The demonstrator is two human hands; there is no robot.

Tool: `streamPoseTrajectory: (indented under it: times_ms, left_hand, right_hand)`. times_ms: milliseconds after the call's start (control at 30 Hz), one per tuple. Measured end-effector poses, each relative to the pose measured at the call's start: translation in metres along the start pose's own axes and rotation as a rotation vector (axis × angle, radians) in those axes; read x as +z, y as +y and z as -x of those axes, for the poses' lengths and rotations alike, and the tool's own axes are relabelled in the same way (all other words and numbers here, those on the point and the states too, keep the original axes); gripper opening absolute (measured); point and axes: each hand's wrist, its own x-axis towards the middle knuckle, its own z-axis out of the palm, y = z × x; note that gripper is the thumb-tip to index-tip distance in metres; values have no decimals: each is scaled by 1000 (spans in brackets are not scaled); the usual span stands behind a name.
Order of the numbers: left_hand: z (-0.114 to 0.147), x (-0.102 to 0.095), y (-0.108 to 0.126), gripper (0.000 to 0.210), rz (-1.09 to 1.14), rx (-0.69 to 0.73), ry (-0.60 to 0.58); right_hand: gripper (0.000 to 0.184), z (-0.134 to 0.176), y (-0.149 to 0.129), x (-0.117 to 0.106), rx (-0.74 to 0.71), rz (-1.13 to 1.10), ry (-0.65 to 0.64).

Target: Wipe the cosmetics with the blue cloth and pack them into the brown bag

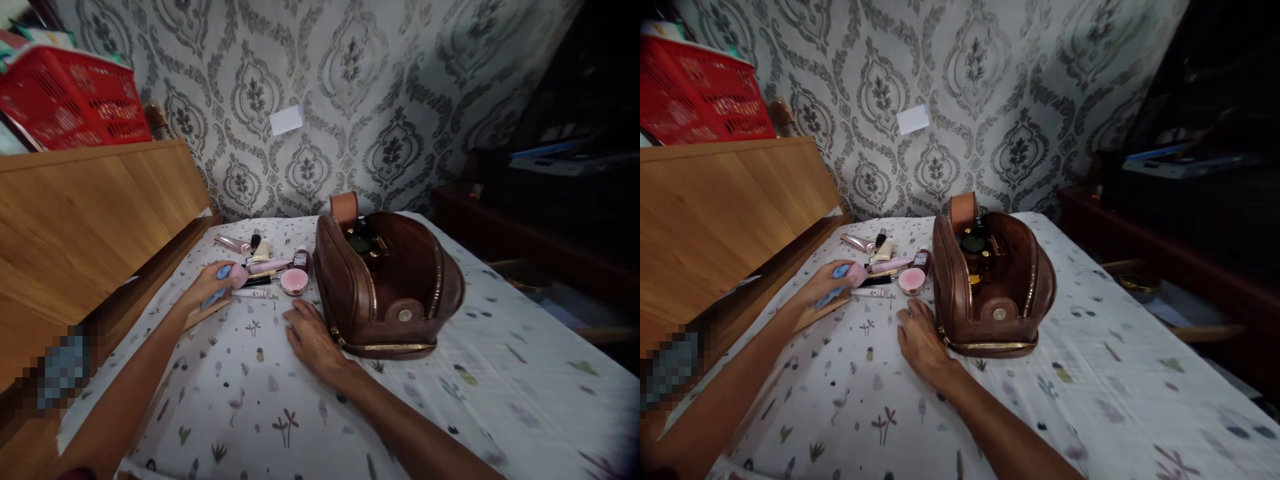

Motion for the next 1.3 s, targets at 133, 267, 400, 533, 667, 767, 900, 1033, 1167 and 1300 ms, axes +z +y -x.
streamPoseTrajectory:
  times_ms: [133, 267, 400, 533, 667, 767, 900, 1033, 1167, 1300]
  left_hand:
    - [19, 15, 24, 56, -43, 102, -17]
    - [40, 37, 49, 57, -32, 263, -140]
    - [56, 56, 62, 61, 35, 354, -313]
    - [66, 66, 62, 68, 84, 273, -228]
    - [69, 71, 65, 52, -9, 187, 55]
    - [69, 81, 72, 44, -88, 195, 212]
    - [70, 103, 66, 38, -217, 454, 102]
    - [70, 115, 46, 41, -351, 615, 130]
    - [66, 115, 40, 34, -357, 698, 174]
    - [64, 114, 50, 24, -267, 634, 196]
  right_hand:
    - [25, 0, 1, -1, -2, 7, -9]
    - [36, -1, 0, -1, -3, -53, -1]
    - [42, 0, -6, -5, 25, -125, -5]
    - [38, 2, -15, -12, 94, -137, -31]
    - [38, 3, -16, -14, 104, -143, -13]
    - [40, 3, -15, -13, 101, -144, 4]
    - [44, 3, -14, -13, 100, -135, -20]
    - [47, 3, -14, -15, 98, -128, -25]
    - [48, 3, -14, -16, 76, -102, -40]
    - [47, 4, -11, -12, 72, -137, 14]
